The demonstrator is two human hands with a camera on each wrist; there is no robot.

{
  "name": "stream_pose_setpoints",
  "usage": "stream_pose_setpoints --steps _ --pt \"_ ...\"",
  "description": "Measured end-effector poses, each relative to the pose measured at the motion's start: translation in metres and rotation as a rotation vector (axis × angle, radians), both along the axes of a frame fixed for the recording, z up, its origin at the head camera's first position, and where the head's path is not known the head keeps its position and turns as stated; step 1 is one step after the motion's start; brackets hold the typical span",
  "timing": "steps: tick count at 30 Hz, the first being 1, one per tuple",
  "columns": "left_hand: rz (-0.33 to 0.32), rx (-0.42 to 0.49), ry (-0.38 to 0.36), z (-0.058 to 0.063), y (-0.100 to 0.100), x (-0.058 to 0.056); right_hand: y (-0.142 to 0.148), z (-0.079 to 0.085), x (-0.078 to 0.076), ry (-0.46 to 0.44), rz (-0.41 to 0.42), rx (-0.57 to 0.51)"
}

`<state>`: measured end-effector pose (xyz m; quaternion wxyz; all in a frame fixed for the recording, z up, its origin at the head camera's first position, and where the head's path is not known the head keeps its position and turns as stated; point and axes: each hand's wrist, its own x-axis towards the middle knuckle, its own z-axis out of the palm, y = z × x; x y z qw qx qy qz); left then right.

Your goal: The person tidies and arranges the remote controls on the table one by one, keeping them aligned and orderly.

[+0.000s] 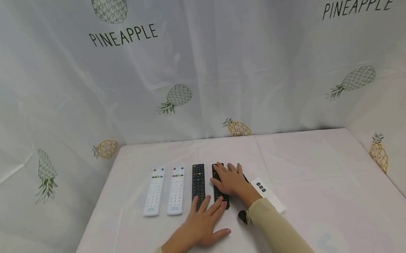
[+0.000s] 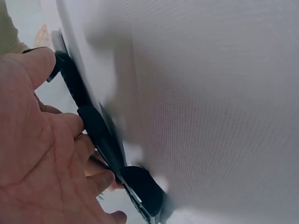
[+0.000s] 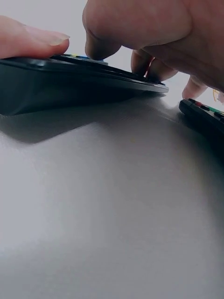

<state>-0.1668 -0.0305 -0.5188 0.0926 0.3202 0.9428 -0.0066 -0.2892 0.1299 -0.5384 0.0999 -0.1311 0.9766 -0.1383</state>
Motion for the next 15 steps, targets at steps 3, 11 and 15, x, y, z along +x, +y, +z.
stream_pose_setpoints --steps 3,11,15 --pt "0.001 -0.004 0.004 -0.0001 0.0004 -0.0011 0.0005 -0.0001 -0.0012 -0.003 -0.004 0.008" --pt "0.004 -0.008 -0.001 -0.0005 0.0011 -0.0011 -0.0017 -0.0003 -0.0009 -0.015 -0.005 0.026" --pt "0.005 -0.004 0.001 -0.0003 0.0015 -0.0006 -0.002 0.0015 -0.0004 -0.023 -0.014 0.016"
